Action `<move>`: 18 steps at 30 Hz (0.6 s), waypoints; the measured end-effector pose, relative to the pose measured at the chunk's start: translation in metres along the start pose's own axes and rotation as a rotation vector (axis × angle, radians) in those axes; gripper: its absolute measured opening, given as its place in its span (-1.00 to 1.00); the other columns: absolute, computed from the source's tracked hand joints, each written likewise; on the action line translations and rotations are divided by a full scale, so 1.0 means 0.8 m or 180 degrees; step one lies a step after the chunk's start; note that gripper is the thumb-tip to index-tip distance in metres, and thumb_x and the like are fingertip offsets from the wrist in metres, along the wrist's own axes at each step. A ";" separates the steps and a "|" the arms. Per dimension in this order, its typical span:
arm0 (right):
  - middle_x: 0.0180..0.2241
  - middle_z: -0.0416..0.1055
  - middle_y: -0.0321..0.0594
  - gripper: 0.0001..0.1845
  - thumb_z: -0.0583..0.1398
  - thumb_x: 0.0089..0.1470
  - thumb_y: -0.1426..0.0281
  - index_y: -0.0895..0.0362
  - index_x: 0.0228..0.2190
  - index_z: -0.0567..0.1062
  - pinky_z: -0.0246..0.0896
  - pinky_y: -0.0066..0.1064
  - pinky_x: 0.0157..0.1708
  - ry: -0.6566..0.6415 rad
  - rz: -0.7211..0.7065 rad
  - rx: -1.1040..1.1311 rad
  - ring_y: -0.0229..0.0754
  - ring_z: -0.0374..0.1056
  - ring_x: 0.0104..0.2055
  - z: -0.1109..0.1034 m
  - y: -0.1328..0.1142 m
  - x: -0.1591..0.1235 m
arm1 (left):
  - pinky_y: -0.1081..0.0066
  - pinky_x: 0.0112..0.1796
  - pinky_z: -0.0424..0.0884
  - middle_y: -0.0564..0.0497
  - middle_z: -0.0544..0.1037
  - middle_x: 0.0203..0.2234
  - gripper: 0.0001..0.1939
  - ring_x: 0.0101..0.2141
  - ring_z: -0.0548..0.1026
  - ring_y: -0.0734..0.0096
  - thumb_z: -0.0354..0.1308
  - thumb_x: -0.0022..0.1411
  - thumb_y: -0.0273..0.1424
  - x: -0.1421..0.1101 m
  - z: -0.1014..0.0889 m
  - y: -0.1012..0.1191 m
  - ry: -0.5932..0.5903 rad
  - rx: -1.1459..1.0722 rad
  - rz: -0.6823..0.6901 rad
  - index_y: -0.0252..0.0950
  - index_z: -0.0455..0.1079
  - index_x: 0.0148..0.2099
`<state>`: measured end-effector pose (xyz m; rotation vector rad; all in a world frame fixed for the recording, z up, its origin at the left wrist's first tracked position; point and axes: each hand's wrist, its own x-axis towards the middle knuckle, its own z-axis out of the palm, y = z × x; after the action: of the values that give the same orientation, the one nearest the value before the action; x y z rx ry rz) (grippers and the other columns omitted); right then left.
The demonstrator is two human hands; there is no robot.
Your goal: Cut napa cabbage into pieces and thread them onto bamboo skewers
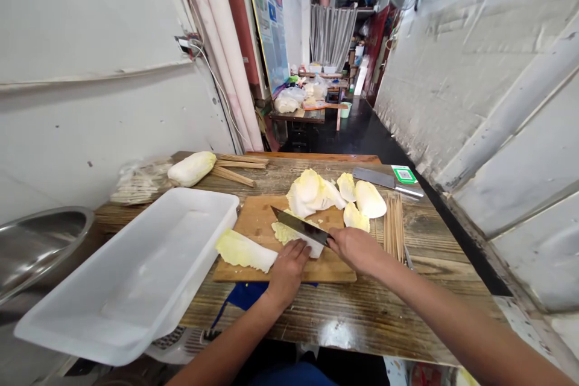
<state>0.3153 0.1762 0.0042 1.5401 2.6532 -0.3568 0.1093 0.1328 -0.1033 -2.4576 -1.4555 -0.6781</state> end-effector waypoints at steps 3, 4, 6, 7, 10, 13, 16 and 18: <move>-0.39 0.53 -0.10 -0.67 -0.04 0.30 0.29 0.17 -0.25 0.46 0.07 -0.43 -0.45 -0.0008 -0.0102 0.0036 -0.09 0.47 -0.33 -0.005 -0.003 0.008 | 0.15 0.05 0.37 -0.15 0.52 -0.06 -0.72 -0.02 0.43 0.17 -0.01 0.27 -0.56 -0.001 0.000 0.002 -0.0035 -0.0027 -0.0037 -0.37 0.44 -0.03; -0.37 0.53 -0.09 -0.68 -0.03 0.29 0.30 0.18 -0.25 0.46 0.09 -0.43 -0.43 -0.0019 -0.0109 0.0048 -0.09 0.47 -0.31 -0.006 -0.006 0.012 | 0.15 0.06 0.37 -0.16 0.52 -0.06 -0.72 -0.02 0.43 0.17 -0.01 0.26 -0.57 -0.001 0.001 0.002 -0.0036 -0.0031 -0.0053 -0.37 0.44 -0.04; -0.34 0.54 -0.06 -0.69 -0.03 0.29 0.30 0.18 -0.25 0.46 0.13 -0.43 -0.40 -0.0055 -0.0076 0.0075 -0.08 0.47 -0.28 -0.007 -0.014 0.020 | 0.13 0.06 0.36 -0.15 0.53 -0.07 -0.72 -0.02 0.44 0.16 0.00 0.26 -0.57 -0.001 0.001 0.004 -0.0077 -0.0019 -0.0090 -0.37 0.44 -0.05; -0.32 0.54 -0.05 -0.69 -0.03 0.29 0.30 0.18 -0.23 0.46 0.15 -0.43 -0.38 -0.0061 -0.0059 0.0094 -0.08 0.47 -0.27 -0.006 -0.017 0.024 | 0.13 0.06 0.36 -0.15 0.53 -0.08 -0.73 -0.03 0.44 0.15 0.00 0.25 -0.58 -0.001 0.001 0.004 -0.0110 -0.0002 -0.0115 -0.37 0.45 -0.06; -0.31 0.54 -0.04 -0.68 -0.03 0.29 0.30 0.19 -0.21 0.46 0.18 -0.43 -0.35 -0.0039 -0.0033 0.0110 -0.09 0.47 -0.27 -0.002 -0.021 0.023 | 0.13 0.07 0.35 -0.17 0.53 -0.08 -0.75 -0.03 0.44 0.16 0.02 0.25 -0.57 0.000 0.001 0.005 -0.0273 0.0066 -0.0174 -0.39 0.44 -0.07; -0.35 0.53 -0.08 -0.71 -0.01 0.28 0.31 0.17 -0.23 0.46 0.16 -0.44 -0.35 0.0018 -0.0035 0.0156 -0.12 0.46 -0.29 0.007 -0.009 0.000 | 0.15 0.07 0.35 -0.18 0.52 -0.07 -0.76 -0.03 0.45 0.17 0.03 0.26 -0.56 0.001 -0.002 0.006 -0.0444 0.0138 -0.0156 -0.40 0.43 -0.06; -0.41 0.51 -0.11 -0.72 -0.01 0.28 0.32 0.15 -0.27 0.46 0.11 -0.45 -0.42 0.0124 0.0024 0.0110 -0.14 0.44 -0.37 0.017 0.018 -0.040 | 0.16 0.07 0.36 -0.19 0.52 -0.08 -0.76 -0.02 0.44 0.18 0.02 0.27 -0.56 0.003 -0.010 0.009 -0.0425 0.0147 -0.0098 -0.41 0.43 -0.06; -0.45 0.49 -0.12 -0.71 -0.02 0.27 0.32 0.15 -0.32 0.45 0.07 -0.43 -0.47 0.0166 0.0120 0.0032 -0.13 0.43 -0.42 0.023 0.039 -0.070 | 0.17 0.05 0.38 -0.20 0.54 -0.12 -0.75 -0.06 0.46 0.19 0.00 0.28 -0.56 0.006 -0.021 0.011 -0.0235 0.0078 -0.0033 -0.43 0.43 -0.06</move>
<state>0.3691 0.1389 -0.0100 1.6221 2.6608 -0.3328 0.1143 0.1254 -0.0859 -2.4828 -1.4947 -0.5735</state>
